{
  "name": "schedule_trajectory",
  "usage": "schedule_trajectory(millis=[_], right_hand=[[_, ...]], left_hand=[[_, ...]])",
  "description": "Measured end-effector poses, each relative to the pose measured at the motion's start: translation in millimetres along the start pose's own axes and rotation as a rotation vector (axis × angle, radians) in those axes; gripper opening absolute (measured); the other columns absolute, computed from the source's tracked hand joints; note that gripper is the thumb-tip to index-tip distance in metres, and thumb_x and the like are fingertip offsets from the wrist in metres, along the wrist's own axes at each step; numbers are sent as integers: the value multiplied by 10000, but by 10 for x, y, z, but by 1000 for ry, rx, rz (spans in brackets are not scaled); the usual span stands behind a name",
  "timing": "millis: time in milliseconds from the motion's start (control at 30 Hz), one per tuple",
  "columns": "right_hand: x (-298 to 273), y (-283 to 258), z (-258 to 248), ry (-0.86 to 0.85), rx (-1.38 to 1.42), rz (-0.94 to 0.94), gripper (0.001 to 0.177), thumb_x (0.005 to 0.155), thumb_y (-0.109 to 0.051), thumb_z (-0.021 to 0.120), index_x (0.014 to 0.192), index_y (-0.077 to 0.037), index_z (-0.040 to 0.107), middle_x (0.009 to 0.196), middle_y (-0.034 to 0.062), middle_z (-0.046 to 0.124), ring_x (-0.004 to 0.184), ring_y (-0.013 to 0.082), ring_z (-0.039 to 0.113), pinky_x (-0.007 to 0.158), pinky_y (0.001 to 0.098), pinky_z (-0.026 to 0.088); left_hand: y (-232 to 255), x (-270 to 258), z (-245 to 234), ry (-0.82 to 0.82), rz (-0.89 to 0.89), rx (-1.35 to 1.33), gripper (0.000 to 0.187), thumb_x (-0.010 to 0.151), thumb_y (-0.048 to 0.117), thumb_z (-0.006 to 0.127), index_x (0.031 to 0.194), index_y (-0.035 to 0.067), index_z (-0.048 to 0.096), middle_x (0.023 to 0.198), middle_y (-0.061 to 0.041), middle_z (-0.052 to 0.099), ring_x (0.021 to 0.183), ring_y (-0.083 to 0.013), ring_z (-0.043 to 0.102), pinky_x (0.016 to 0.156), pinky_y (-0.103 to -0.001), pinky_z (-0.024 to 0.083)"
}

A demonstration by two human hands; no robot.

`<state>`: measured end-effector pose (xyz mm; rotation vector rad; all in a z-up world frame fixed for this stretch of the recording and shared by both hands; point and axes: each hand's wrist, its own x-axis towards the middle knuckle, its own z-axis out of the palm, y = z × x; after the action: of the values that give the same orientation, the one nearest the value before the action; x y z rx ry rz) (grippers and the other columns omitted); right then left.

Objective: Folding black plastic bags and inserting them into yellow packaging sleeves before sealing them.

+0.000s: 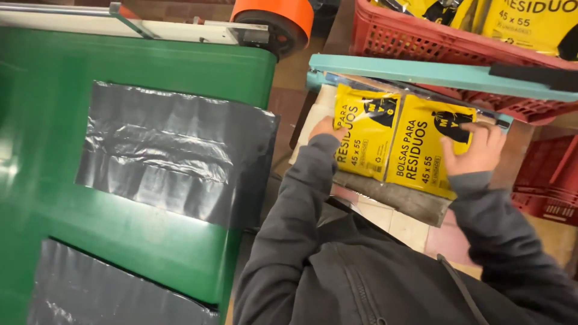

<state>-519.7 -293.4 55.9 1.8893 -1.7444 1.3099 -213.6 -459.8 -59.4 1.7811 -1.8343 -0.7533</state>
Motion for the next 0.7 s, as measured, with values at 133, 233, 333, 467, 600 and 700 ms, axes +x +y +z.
schedule_trajectory(millis=[133,233,333,467,600,700], right_hand=[[-436,736,512,-68,-93,321,708,750,-263,943,1231,65,541,1120,275,590,994,468,591,866,501,485],[-486,1065,703,-140,243,438,809,775,-349,946,1317,53,499,1202,222,626,1064,392,627,920,437,505],[-544,1405,880,-338,396,662,667,814,-354,898,1269,23,589,1175,176,694,1046,320,683,913,394,533],[-668,1326,959,-360,218,694,516,864,-238,898,1183,52,615,1070,162,720,952,264,692,843,407,551],[-583,892,852,-262,595,616,413,946,-90,794,1272,43,578,1159,94,709,1025,176,668,906,346,546],[-404,654,520,-341,912,606,425,956,-27,712,1355,-1,568,1201,37,694,1051,129,649,933,295,529]], left_hand=[[-63,-410,-11,44,103,-88,380,845,335,747,1094,67,643,1046,-203,735,1006,-417,681,864,-494,533],[-99,-678,-33,72,92,-190,348,895,279,701,1140,56,592,1036,-218,731,995,-438,676,846,-501,535],[-135,-756,-3,109,94,-349,353,903,229,668,1183,52,544,1016,-219,736,967,-435,693,821,-491,551],[-102,-752,40,130,95,-392,431,872,203,675,1245,65,508,997,-219,732,931,-440,698,791,-497,543],[-193,-789,36,181,91,-380,404,917,224,679,1252,65,521,1013,-225,728,945,-456,684,795,-509,534],[-297,-793,41,210,79,-348,412,911,227,677,1259,72,520,1012,-225,729,946,-463,676,799,-522,519]])
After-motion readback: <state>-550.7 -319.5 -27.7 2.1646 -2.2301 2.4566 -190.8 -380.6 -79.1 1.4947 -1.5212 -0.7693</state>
